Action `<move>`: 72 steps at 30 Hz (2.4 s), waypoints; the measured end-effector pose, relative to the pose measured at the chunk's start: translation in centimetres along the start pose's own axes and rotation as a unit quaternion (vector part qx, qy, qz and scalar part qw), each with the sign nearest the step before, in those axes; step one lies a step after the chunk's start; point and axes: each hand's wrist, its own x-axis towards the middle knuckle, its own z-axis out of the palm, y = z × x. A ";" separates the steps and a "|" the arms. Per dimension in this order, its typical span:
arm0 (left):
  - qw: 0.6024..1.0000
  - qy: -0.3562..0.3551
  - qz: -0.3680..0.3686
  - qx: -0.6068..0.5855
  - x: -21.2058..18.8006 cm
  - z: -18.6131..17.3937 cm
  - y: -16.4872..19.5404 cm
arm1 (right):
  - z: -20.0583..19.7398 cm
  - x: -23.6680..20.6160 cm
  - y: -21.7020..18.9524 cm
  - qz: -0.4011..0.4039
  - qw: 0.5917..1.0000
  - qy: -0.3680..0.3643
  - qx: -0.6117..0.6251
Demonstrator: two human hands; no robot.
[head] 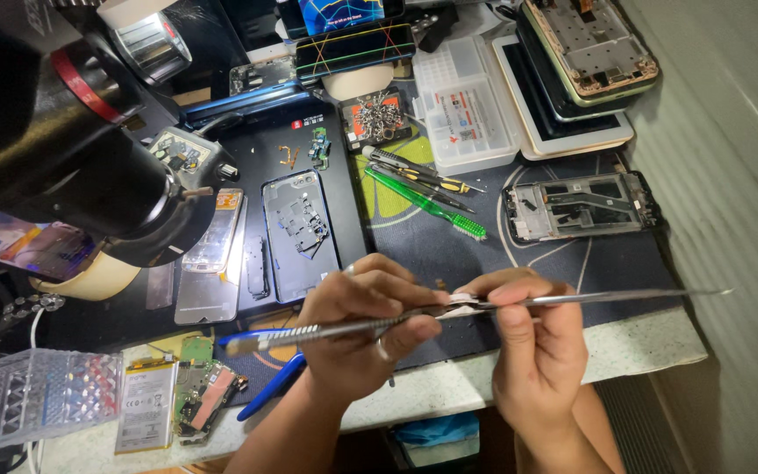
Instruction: The person uses tweezers and a precision screwdriver to remove and reposition small components inside a disassembled smartphone chassis. They handle the phone frame, internal circuit boards, and screws while working at a bench with a microscope and various tools.
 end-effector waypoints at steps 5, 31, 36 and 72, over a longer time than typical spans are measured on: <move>0.998 0.021 0.022 0.053 0.1 0.4 0.3 | 0.3 0.0 0.1 -0.025 0.999 -0.013 -0.037; 0.996 -0.087 -0.007 -0.022 0.4 -0.3 0.0 | -0.5 0.1 0.5 0.013 0.999 0.012 -0.035; 0.994 -0.084 0.037 0.063 0.7 0.2 0.7 | -0.9 0.2 1.1 0.004 1.000 0.012 0.026; 0.996 -0.078 0.017 0.039 1.2 -0.4 1.1 | 0.6 0.1 2.5 -0.044 0.993 0.013 0.111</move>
